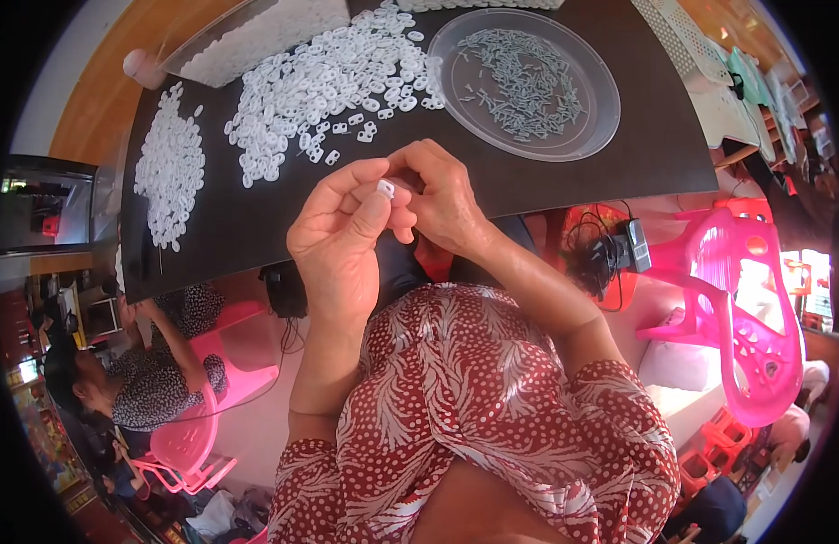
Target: The person is manually assembling small white plastic components by fitting tiny metal parts into them.
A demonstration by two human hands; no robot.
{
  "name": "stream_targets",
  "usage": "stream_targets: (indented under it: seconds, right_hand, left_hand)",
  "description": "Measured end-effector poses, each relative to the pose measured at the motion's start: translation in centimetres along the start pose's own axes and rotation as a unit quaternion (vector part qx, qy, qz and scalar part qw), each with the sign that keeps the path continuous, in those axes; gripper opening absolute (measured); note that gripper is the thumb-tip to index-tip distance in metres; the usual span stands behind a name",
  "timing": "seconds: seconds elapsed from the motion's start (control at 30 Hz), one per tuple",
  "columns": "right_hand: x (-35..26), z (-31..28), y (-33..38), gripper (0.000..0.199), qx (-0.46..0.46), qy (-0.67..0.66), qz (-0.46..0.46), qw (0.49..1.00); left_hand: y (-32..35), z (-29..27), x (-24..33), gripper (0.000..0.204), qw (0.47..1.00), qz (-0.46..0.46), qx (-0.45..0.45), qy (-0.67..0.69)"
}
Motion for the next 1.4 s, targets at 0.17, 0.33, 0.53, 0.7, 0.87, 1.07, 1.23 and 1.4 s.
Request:
stream_targets:
  seconds: [0.17, 0.33, 0.53, 0.7, 0.87, 1.07, 1.23, 1.4]
  right_hand:
    - [0.1, 0.4, 0.0, 0.012, -0.011, 0.02, 0.006, 1.0]
    - [0.6, 0.7, -0.1, 0.012, -0.019, 0.028, 0.029, 0.999]
    - [1.3, 0.6, 0.0, 0.011, -0.03, -0.001, 0.083, 0.996]
    - [1.5, -0.1, 0.3, 0.013, -0.054, -0.137, 0.162, 0.976]
    - [-1.6, 0.0, 1.0, 0.015, -0.094, -0.111, 0.144, 0.979]
    - [-2.1, 1.1, 0.8, 0.015, -0.104, -0.127, 0.132, 0.978]
    - [-2.7, 1.8, 0.8, 0.016, -0.137, -0.141, 0.14, 0.97]
    - [-2.9, 2.3, 0.9, 0.016, -0.135, -0.118, 0.126, 0.976]
  left_hand:
    - [0.0, -0.9, 0.1, 0.014, 1.0, 0.002, 0.002, 0.003]
    - [0.2, -1.8, -0.4, 0.011, 0.999, -0.019, 0.018, 0.021]
    - [0.3, -2.7, -0.5, 0.01, 0.999, -0.02, 0.033, 0.028]
    - [0.2, -3.7, -0.1, 0.009, 0.998, -0.007, 0.054, -0.011]
    - [0.1, -4.4, 0.3, 0.014, 0.997, 0.019, 0.07, -0.029]
    - [0.2, -4.6, 0.4, 0.014, 0.996, 0.026, 0.067, -0.047]
    - [0.5, -5.0, 0.4, 0.013, 0.996, 0.039, 0.069, -0.051]
    - [0.5, -5.3, 0.6, 0.012, 0.994, 0.049, 0.071, -0.059]
Point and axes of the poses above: each hand's wrist, its own y-axis away from the middle knuckle, its own z-axis out of the palm, x = y × z, the point moved 8 cm from there along -y, towards the middle knuckle, and after that the axes turned 15 degrees about z, right-handed, at the moved point
